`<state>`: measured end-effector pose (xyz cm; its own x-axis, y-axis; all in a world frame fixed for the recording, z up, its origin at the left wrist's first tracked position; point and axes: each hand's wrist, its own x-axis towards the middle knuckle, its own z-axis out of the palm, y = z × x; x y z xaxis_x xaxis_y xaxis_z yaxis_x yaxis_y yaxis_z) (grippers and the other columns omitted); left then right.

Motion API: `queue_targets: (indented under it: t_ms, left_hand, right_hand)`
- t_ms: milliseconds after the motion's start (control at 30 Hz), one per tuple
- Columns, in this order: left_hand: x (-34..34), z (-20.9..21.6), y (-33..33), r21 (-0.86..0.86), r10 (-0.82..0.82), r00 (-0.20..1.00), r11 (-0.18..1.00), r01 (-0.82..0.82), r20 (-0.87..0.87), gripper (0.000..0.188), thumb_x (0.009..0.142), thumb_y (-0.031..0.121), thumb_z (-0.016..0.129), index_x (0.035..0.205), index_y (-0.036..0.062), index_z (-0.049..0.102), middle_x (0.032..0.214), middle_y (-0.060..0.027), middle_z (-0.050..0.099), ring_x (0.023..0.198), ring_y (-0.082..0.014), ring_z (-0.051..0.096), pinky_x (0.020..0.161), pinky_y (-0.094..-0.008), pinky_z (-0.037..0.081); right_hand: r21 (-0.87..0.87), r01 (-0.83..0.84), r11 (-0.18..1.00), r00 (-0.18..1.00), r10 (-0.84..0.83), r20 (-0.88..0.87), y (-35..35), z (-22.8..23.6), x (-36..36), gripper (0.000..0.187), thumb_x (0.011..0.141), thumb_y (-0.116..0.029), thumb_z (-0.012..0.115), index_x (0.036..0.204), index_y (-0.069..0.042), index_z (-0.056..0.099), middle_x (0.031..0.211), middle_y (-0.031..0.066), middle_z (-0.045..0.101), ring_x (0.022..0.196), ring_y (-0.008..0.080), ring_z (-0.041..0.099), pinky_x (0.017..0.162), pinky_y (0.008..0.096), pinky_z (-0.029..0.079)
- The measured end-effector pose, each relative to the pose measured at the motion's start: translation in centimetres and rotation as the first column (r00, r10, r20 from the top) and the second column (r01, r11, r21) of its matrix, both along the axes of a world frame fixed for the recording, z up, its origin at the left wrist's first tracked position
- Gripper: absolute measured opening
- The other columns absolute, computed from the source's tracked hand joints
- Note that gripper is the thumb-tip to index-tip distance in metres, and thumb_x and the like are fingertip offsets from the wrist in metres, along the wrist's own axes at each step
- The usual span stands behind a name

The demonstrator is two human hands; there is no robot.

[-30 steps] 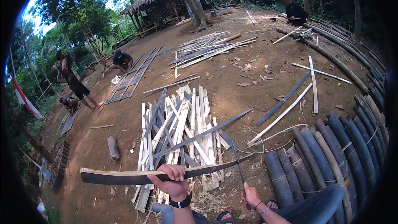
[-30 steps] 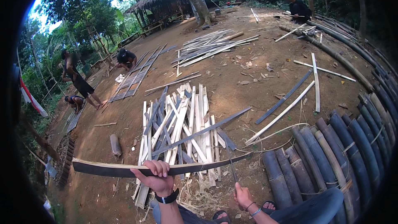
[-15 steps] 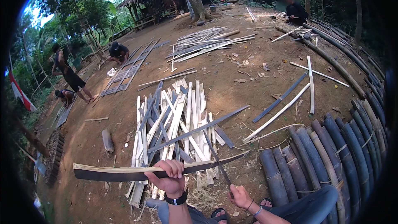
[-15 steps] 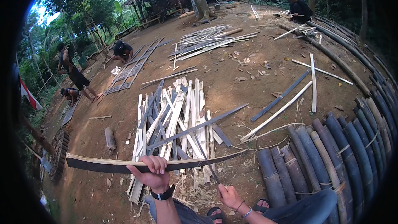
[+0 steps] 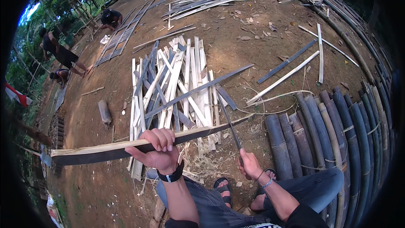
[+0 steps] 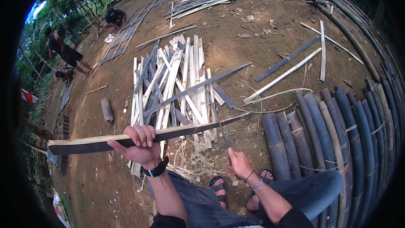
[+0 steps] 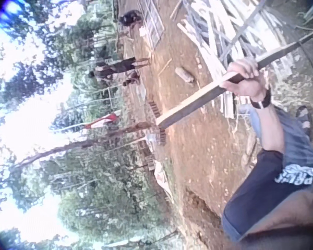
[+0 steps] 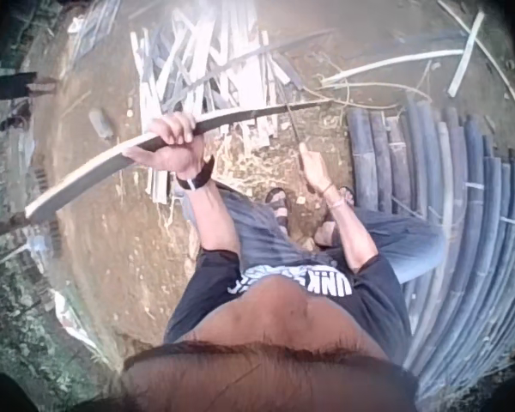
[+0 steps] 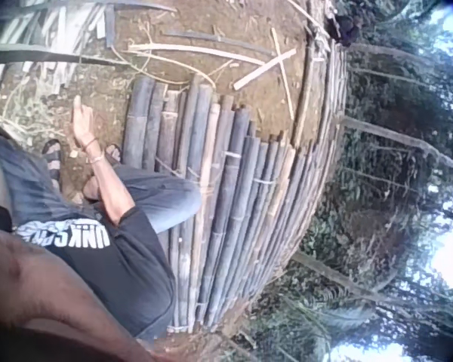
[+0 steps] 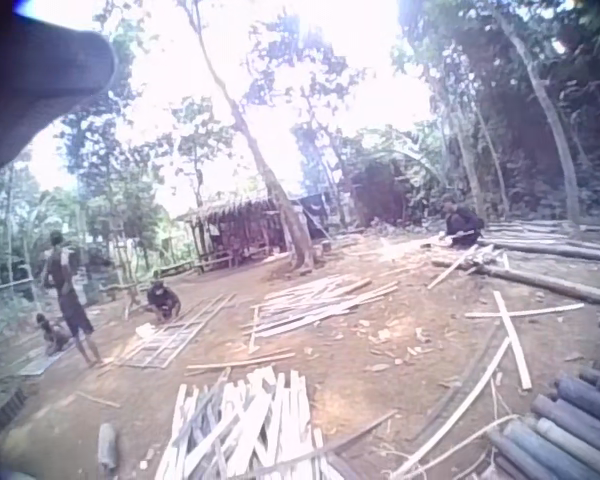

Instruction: The person shapes and smooths a long bamboo strip using a blade, repeatedly drawing the blade along the edge of the wood while holding it.

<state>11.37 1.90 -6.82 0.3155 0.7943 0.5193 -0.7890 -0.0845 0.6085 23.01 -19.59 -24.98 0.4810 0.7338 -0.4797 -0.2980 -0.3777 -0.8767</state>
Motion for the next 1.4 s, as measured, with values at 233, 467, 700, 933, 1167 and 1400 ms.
queue_targets:
  t_ms: [233, 467, 700, 933, 1167, 1400]
  left_hand:
    - [-0.2, 0.1, -0.2, -0.013, 0.009, 1.0, 1.0, -0.009, -0.01, 0.07, 0.087, 0.073, 0.024, 0.054, 0.012, 0.035, 0.046, 0.0013, 0.032, 0.038, -0.012, 0.032, 0.043, -0.0265, 0.027]
    - [0.0, 0.4, 0.2, -0.083, 0.072, 0.996, 0.994, -0.075, -0.043, 0.068, 0.087, 0.073, 0.026, 0.055, 0.0137, 0.032, 0.046, 0.002, 0.03, 0.039, -0.0115, 0.03, 0.046, -0.0251, 0.027]
    - [-0.2, 0.5, 1.1, -0.197, 0.155, 0.985, 0.966, -0.167, -0.075, 0.065, 0.088, 0.071, 0.029, 0.054, 0.0146, 0.029, 0.045, 0.0023, 0.028, 0.039, -0.011, 0.028, 0.045, -0.0245, 0.026]
    - [-0.3, 0.3, 0.5, -0.144, 0.109, 0.992, 0.983, -0.117, -0.062, 0.067, 0.087, 0.073, 0.029, 0.054, 0.0145, 0.031, 0.045, 0.0021, 0.029, 0.038, -0.0109, 0.029, 0.044, -0.0239, 0.025]
    - [0.0, 0.5, 0.8, -0.162, 0.149, 0.984, 0.973, -0.163, -0.097, 0.064, 0.088, 0.071, 0.032, 0.056, 0.0153, 0.029, 0.046, 0.0028, 0.028, 0.04, -0.0098, 0.026, 0.045, -0.024, 0.023]
    - [0.0, 0.6, 0.4, -0.127, 0.132, 0.985, 0.981, -0.146, -0.113, 0.062, 0.088, 0.069, 0.035, 0.057, 0.0157, 0.028, 0.047, 0.0038, 0.027, 0.041, -0.0083, 0.025, 0.045, -0.0228, 0.022]
  right_hand:
    - [-0.101, 0.104, 0.99, 0.994, -0.107, -0.033, -1.0, -2.5, 1.8, 0.065, 0.095, -0.055, 0.032, 0.058, -0.004, 0.045, 0.042, 0.0035, 0.04, 0.035, 0.0121, 0.04, 0.034, 0.0285, 0.03]
    - [0.113, -0.091, 0.989, 0.95, 0.053, 0.308, 0.1, -2.0, -1.2, 0.061, 0.095, -0.05, 0.037, 0.057, -0.003, 0.047, 0.044, 0.0016, 0.043, 0.041, 0.0127, 0.044, 0.044, 0.0312, 0.035]
    - [0.065, -0.07, 0.995, 0.982, 0.057, 0.181, 1.7, 1.1, -3.1, 0.069, 0.091, -0.056, 0.042, 0.055, 0.003, 0.052, 0.044, 0.0101, 0.045, 0.045, 0.019, 0.048, 0.05, 0.0397, 0.04]
    - [-0.176, 0.089, 0.98, 0.988, -0.11, -0.109, 0.0, -2.6, 1.2, 0.072, 0.091, -0.056, 0.041, 0.051, 0.003, 0.049, 0.043, 0.0115, 0.044, 0.046, 0.0212, 0.049, 0.048, 0.0387, 0.039]
    - [-0.047, 0.002, 0.999, 0.978, 0.008, 0.208, -0.3, -4.5, -0.1, 0.073, 0.09, -0.06, 0.039, 0.055, 0.003, 0.049, 0.045, 0.0128, 0.042, 0.045, 0.0201, 0.048, 0.047, 0.0403, 0.038]
    - [-0.013, -0.069, 0.998, 0.967, 0.07, 0.243, 0.6, -4.5, -0.3, 0.075, 0.09, -0.063, 0.034, 0.05, -0.001, 0.049, 0.044, 0.0099, 0.046, 0.045, 0.0242, 0.05, 0.053, 0.0416, 0.041]
